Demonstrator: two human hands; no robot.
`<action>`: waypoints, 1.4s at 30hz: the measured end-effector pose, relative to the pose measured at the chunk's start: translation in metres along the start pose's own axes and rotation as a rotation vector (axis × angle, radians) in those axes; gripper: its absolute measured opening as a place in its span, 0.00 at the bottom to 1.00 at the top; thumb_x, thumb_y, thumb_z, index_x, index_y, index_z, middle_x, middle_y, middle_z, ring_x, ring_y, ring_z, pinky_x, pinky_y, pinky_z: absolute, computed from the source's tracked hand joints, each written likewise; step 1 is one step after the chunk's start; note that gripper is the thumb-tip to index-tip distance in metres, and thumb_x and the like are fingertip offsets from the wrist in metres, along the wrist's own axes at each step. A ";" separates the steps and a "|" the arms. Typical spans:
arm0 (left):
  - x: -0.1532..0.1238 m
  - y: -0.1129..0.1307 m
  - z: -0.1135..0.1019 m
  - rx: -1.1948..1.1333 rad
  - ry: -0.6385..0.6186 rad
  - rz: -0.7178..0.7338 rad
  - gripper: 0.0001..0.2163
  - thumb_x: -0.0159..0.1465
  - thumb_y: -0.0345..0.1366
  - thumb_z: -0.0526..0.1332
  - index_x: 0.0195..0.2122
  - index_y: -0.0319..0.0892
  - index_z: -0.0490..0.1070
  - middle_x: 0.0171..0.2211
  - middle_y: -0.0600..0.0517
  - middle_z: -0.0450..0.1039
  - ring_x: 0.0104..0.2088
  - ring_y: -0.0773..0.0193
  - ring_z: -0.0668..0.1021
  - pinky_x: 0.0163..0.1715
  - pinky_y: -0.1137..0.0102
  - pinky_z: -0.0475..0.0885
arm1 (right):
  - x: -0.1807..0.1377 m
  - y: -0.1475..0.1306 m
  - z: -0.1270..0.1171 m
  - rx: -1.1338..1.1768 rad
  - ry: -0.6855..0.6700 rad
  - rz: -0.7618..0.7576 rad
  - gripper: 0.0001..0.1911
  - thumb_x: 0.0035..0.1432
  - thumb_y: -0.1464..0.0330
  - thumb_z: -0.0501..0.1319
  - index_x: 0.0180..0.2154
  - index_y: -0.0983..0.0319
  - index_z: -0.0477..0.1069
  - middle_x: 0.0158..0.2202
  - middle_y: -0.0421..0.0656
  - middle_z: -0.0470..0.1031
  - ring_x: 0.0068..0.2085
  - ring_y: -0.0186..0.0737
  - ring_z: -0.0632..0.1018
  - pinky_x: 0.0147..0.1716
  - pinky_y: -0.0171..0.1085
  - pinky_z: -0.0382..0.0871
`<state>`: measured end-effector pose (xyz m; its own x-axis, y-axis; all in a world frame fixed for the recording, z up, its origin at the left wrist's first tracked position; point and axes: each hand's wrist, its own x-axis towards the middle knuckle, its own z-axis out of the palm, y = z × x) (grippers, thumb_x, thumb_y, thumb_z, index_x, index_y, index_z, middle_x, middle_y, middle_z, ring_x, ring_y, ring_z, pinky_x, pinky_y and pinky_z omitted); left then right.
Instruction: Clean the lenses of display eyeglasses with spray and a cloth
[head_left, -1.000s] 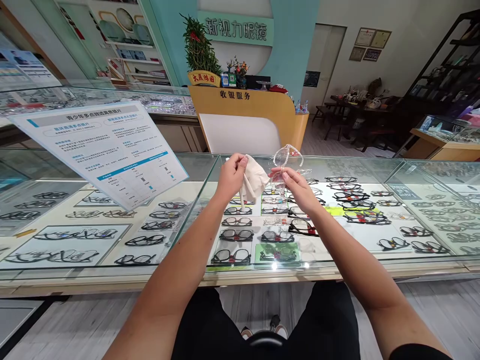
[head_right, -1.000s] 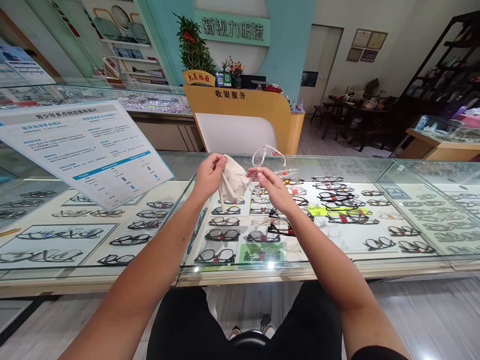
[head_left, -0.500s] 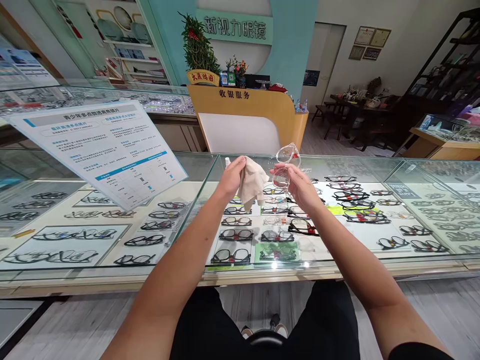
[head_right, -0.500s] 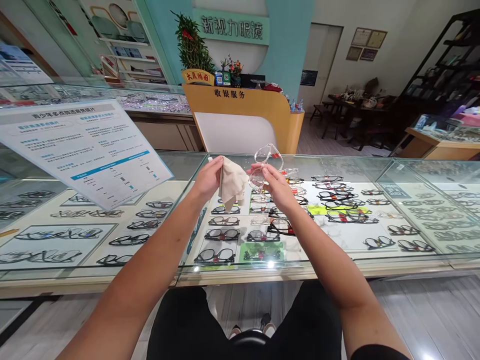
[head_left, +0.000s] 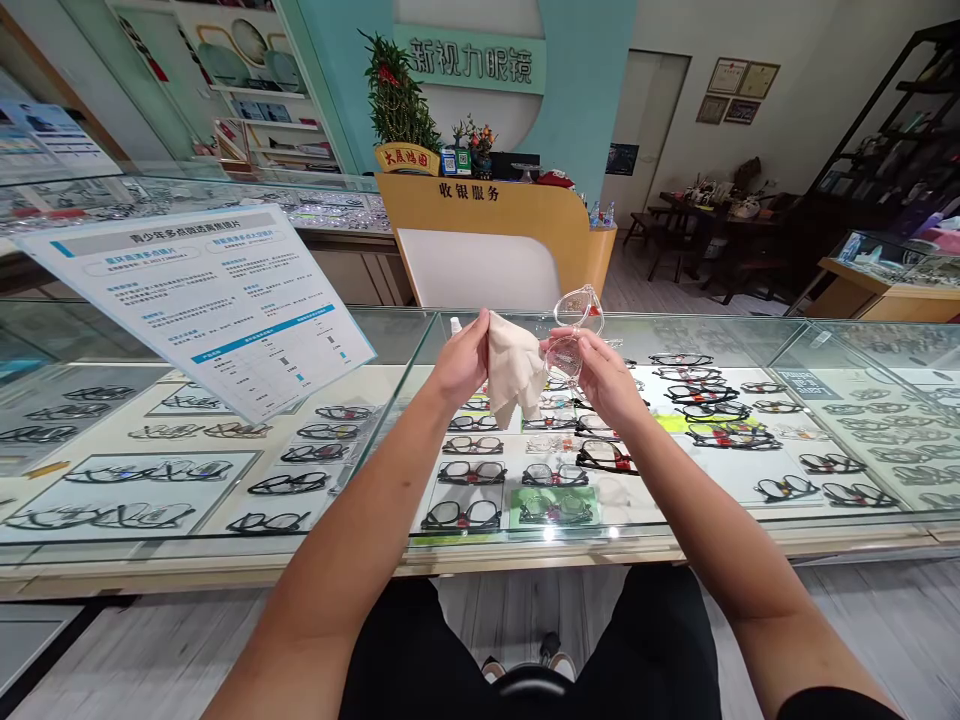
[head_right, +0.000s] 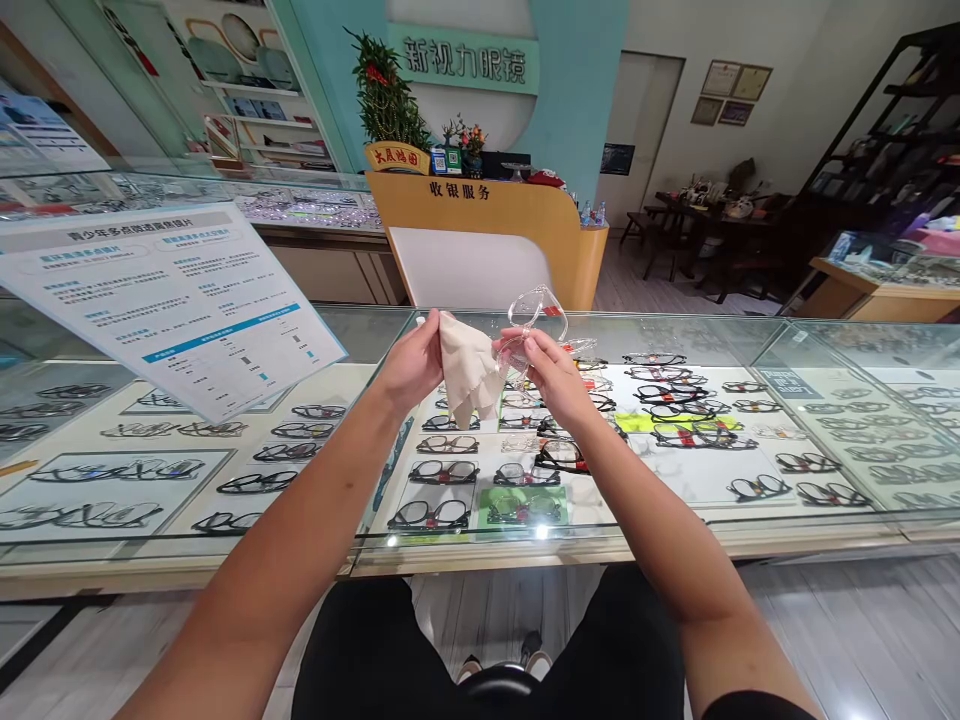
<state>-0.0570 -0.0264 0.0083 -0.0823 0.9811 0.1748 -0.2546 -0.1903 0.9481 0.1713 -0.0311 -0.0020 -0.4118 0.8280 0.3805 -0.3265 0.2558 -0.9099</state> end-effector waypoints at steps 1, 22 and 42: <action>0.000 0.000 0.001 -0.031 0.018 -0.004 0.20 0.76 0.55 0.63 0.36 0.44 0.69 0.32 0.51 0.72 0.36 0.58 0.78 0.40 0.64 0.74 | 0.000 0.000 0.000 0.011 0.004 -0.002 0.25 0.67 0.42 0.68 0.53 0.52 0.80 0.53 0.46 0.87 0.60 0.53 0.84 0.68 0.54 0.74; -0.016 0.005 0.009 0.155 0.131 0.159 0.19 0.60 0.50 0.77 0.34 0.44 0.71 0.31 0.54 0.74 0.31 0.66 0.74 0.32 0.71 0.68 | -0.009 -0.004 0.008 -0.218 -0.093 -0.084 0.21 0.75 0.47 0.63 0.53 0.54 0.82 0.54 0.45 0.86 0.59 0.49 0.82 0.66 0.50 0.70; -0.019 -0.014 0.026 0.112 0.094 0.283 0.20 0.67 0.49 0.74 0.35 0.46 0.64 0.32 0.55 0.69 0.32 0.65 0.71 0.34 0.71 0.69 | -0.008 0.005 0.012 -0.347 -0.123 -0.034 0.24 0.74 0.45 0.61 0.51 0.55 0.83 0.52 0.45 0.85 0.56 0.50 0.80 0.62 0.49 0.68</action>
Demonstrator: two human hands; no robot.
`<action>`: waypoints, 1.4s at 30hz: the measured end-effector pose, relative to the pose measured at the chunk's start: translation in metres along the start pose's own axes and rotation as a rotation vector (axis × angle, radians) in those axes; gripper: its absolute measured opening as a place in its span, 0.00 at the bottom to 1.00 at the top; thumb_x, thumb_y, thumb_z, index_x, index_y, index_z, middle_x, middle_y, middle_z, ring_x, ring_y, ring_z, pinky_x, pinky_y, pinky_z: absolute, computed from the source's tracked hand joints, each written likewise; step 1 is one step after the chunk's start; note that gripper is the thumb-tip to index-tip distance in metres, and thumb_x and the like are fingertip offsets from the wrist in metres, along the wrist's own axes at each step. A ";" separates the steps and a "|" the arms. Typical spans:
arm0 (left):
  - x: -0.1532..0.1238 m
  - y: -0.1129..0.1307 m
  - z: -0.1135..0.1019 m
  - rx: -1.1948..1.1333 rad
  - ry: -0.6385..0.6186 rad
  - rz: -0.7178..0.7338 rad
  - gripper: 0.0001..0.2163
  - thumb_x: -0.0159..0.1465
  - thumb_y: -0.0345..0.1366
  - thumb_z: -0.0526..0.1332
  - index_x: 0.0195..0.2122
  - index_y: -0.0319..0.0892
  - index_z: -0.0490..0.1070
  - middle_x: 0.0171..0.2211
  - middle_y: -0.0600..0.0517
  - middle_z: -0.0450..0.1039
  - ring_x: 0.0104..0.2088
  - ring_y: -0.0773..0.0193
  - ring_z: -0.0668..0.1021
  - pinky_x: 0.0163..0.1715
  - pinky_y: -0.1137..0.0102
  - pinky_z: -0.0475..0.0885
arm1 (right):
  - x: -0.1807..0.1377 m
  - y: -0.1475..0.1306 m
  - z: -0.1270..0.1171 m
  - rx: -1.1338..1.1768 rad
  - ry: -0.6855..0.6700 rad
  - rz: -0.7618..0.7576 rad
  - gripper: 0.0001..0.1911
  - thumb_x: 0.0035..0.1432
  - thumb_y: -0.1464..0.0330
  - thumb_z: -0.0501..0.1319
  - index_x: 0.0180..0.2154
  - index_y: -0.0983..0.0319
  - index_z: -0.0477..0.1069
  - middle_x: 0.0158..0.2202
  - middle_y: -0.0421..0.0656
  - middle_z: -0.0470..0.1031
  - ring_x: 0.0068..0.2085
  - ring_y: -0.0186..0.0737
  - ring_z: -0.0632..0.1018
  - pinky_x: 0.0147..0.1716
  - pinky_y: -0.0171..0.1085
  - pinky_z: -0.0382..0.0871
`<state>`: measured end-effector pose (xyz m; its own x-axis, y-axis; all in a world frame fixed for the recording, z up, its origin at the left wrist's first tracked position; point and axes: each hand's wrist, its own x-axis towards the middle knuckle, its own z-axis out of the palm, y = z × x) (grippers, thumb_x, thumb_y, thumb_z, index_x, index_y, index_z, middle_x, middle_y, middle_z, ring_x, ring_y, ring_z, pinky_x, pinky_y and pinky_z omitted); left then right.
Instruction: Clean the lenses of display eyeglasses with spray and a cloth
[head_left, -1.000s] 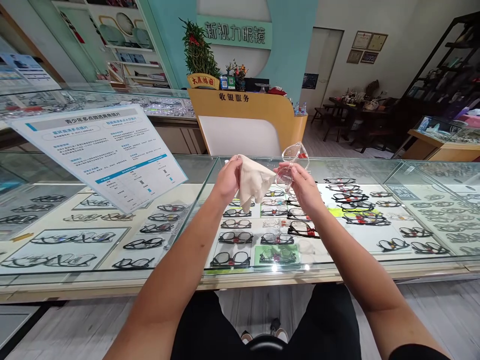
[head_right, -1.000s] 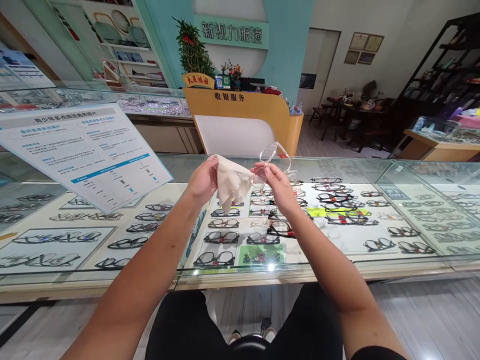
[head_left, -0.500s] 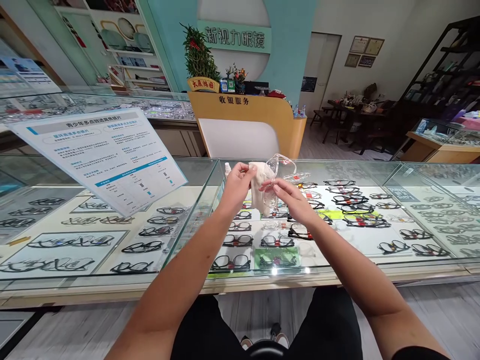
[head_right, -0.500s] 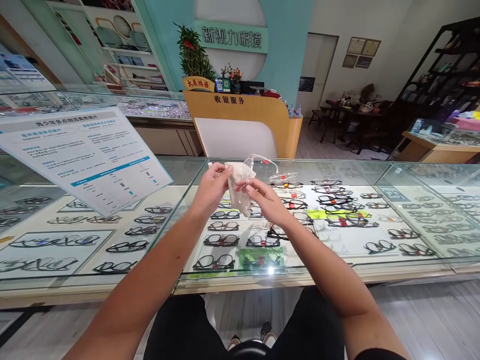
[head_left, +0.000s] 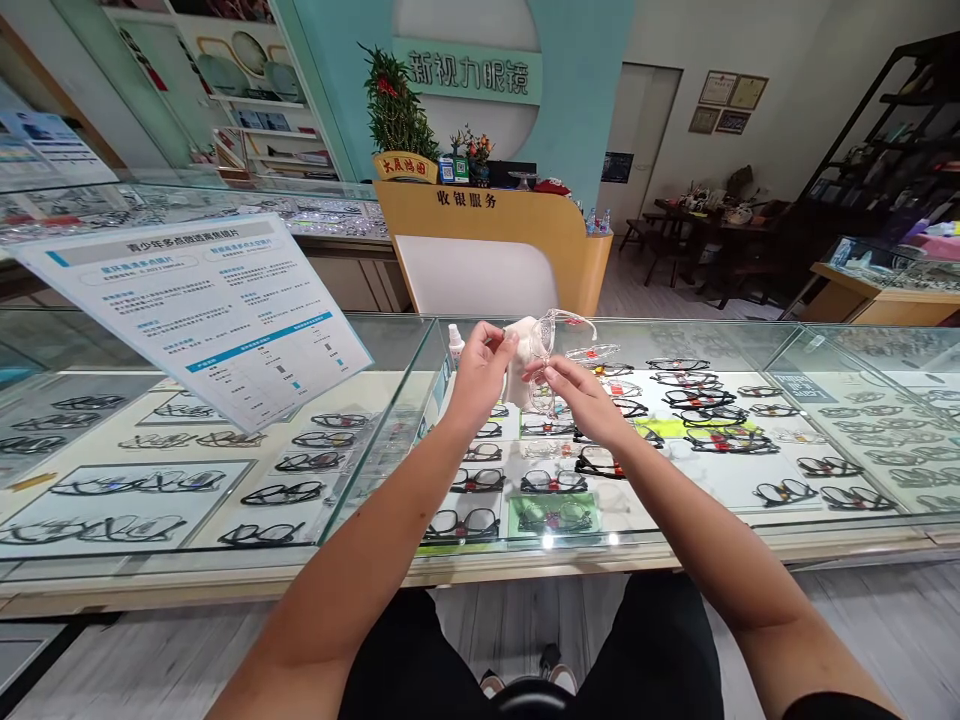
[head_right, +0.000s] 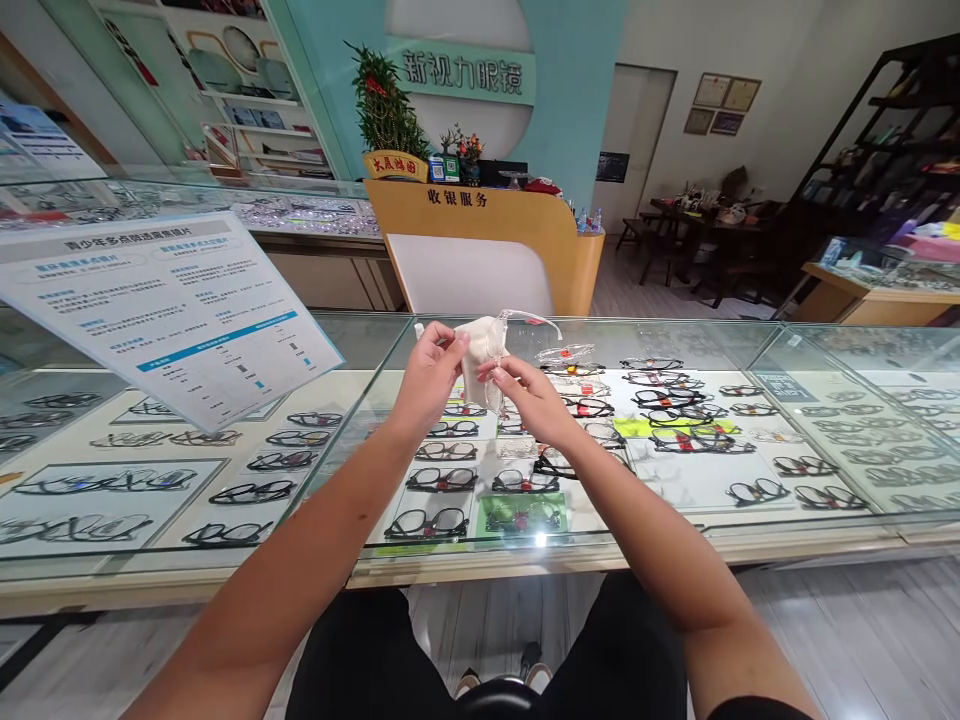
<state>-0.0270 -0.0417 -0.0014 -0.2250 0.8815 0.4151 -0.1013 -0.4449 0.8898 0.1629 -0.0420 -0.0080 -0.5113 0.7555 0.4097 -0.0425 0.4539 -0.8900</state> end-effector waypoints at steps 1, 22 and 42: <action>0.000 0.001 0.000 0.014 -0.004 0.022 0.20 0.67 0.49 0.74 0.35 0.46 0.65 0.32 0.55 0.69 0.32 0.65 0.71 0.35 0.71 0.69 | 0.000 0.000 0.000 -0.001 -0.002 0.000 0.24 0.74 0.45 0.61 0.51 0.55 0.83 0.52 0.45 0.85 0.55 0.50 0.80 0.61 0.49 0.68; -0.017 0.004 0.013 0.097 0.037 0.021 0.19 0.61 0.51 0.77 0.39 0.43 0.76 0.58 0.41 0.82 0.42 0.60 0.84 0.38 0.68 0.79 | 0.000 0.006 0.003 0.058 -0.117 -0.011 0.26 0.75 0.43 0.59 0.47 0.57 0.81 0.49 0.45 0.84 0.53 0.48 0.79 0.61 0.46 0.70; -0.008 0.027 -0.003 -0.180 -0.500 -0.342 0.24 0.55 0.52 0.83 0.40 0.45 0.75 0.18 0.56 0.73 0.19 0.62 0.74 0.25 0.63 0.77 | 0.003 0.000 -0.004 0.361 -0.226 0.073 0.22 0.71 0.49 0.65 0.39 0.59 0.85 0.40 0.46 0.85 0.41 0.47 0.80 0.49 0.46 0.75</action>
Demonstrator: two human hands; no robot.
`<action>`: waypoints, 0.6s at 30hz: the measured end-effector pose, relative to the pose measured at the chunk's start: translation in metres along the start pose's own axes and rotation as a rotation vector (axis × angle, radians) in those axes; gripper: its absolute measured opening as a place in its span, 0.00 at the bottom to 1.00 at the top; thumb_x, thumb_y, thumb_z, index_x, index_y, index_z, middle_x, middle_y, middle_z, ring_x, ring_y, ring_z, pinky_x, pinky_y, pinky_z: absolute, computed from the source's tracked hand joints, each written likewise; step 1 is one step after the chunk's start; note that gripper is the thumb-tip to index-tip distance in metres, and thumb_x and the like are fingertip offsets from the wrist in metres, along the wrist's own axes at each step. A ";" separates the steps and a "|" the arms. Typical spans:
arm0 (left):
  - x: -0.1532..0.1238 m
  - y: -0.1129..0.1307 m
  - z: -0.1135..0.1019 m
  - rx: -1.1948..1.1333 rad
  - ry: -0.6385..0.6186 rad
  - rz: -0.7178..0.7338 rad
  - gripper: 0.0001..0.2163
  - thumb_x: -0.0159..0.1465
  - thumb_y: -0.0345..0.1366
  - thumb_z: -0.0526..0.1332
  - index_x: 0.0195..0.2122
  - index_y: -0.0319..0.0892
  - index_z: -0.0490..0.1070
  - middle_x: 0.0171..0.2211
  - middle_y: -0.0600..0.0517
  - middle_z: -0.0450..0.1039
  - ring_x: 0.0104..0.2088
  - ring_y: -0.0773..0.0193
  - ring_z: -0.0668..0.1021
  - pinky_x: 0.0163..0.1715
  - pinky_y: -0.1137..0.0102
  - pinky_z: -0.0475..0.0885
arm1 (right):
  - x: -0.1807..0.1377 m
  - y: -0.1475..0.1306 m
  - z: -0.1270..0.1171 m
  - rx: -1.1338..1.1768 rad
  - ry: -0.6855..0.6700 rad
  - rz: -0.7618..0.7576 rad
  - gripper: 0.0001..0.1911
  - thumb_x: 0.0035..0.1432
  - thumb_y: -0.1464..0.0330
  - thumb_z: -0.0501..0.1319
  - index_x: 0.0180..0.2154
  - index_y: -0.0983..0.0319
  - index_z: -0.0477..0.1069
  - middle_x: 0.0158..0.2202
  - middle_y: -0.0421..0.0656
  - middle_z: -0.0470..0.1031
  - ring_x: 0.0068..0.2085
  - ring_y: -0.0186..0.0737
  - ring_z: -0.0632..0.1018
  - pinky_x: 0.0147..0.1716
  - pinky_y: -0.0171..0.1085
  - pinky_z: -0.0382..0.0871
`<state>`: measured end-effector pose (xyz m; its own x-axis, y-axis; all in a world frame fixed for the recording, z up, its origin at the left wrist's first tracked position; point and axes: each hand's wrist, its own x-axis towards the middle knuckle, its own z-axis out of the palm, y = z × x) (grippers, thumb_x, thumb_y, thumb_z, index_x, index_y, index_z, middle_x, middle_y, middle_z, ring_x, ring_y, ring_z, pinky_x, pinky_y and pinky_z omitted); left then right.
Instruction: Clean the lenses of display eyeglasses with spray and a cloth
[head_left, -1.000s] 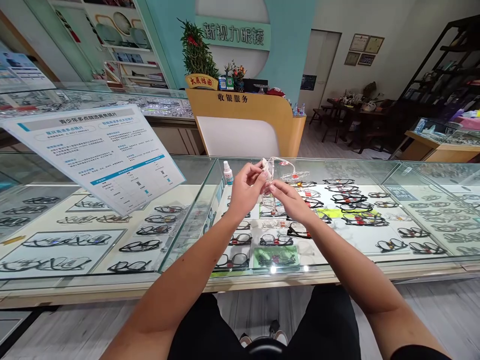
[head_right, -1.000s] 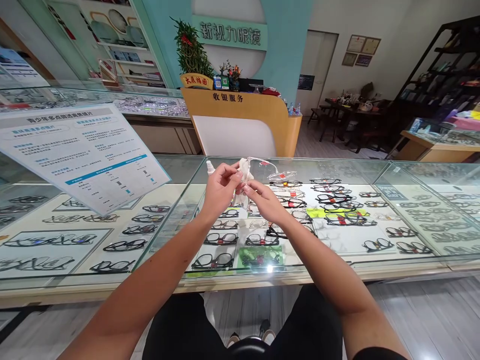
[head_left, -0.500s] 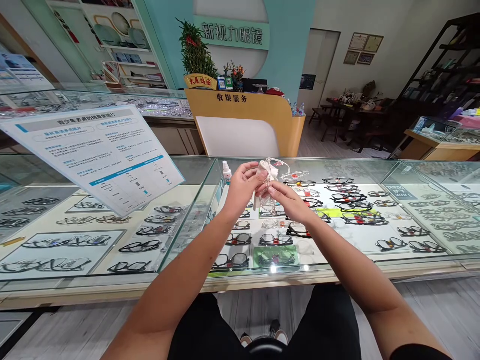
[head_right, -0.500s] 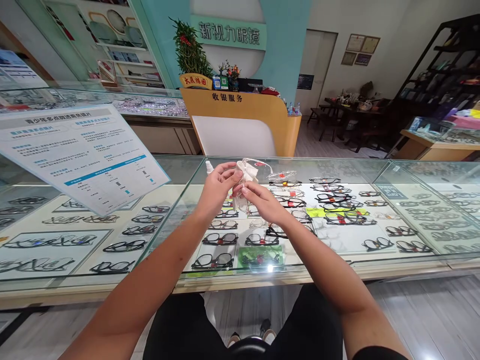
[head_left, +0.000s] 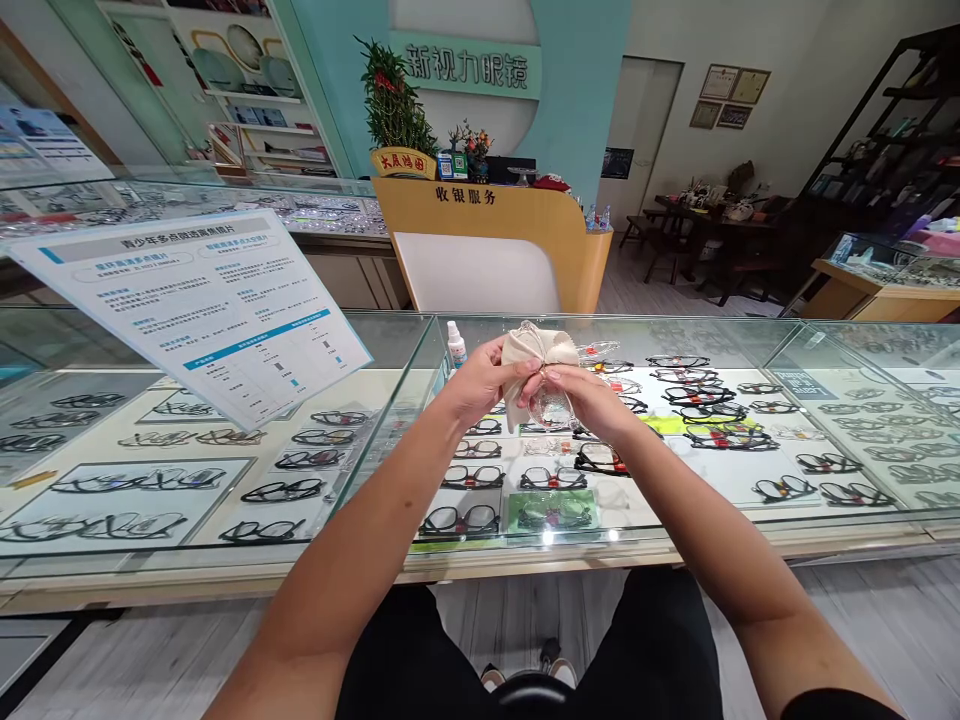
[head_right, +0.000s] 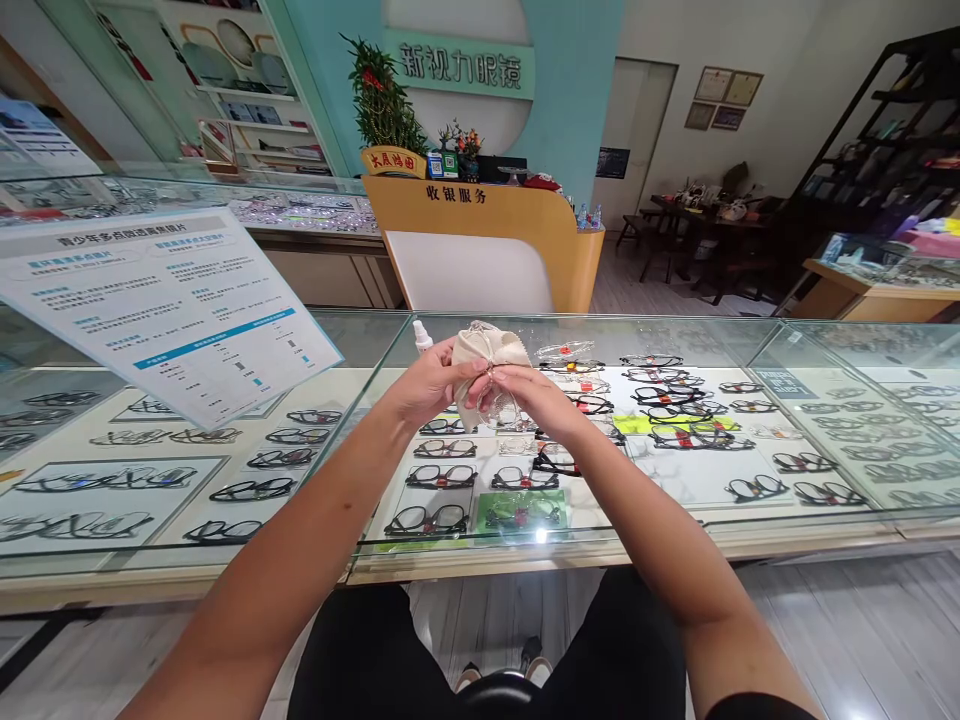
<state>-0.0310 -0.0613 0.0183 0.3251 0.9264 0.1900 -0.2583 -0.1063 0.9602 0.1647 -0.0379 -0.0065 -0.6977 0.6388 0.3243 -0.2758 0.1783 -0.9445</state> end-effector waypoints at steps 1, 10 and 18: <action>-0.001 0.001 0.000 0.015 -0.008 0.010 0.23 0.56 0.52 0.83 0.40 0.45 0.75 0.19 0.56 0.73 0.19 0.62 0.74 0.26 0.62 0.78 | 0.000 -0.001 0.000 0.003 -0.003 0.011 0.22 0.70 0.48 0.66 0.38 0.60 0.85 0.39 0.46 0.84 0.40 0.47 0.80 0.48 0.46 0.75; 0.000 -0.004 0.009 -0.058 0.074 0.015 0.26 0.54 0.56 0.83 0.34 0.44 0.72 0.20 0.58 0.70 0.19 0.67 0.71 0.26 0.65 0.79 | -0.002 -0.009 0.001 0.042 0.016 0.008 0.23 0.69 0.47 0.66 0.39 0.59 0.85 0.39 0.47 0.84 0.40 0.47 0.78 0.47 0.46 0.75; 0.000 0.002 0.002 0.003 0.051 0.018 0.25 0.56 0.55 0.82 0.41 0.43 0.77 0.24 0.55 0.76 0.21 0.64 0.76 0.27 0.66 0.78 | -0.002 -0.010 -0.002 -0.024 0.044 0.007 0.23 0.70 0.46 0.64 0.39 0.59 0.84 0.41 0.47 0.85 0.42 0.48 0.80 0.49 0.47 0.75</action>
<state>-0.0294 -0.0623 0.0207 0.2736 0.9416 0.1964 -0.2605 -0.1240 0.9575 0.1698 -0.0397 0.0018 -0.6701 0.6719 0.3155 -0.2549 0.1909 -0.9479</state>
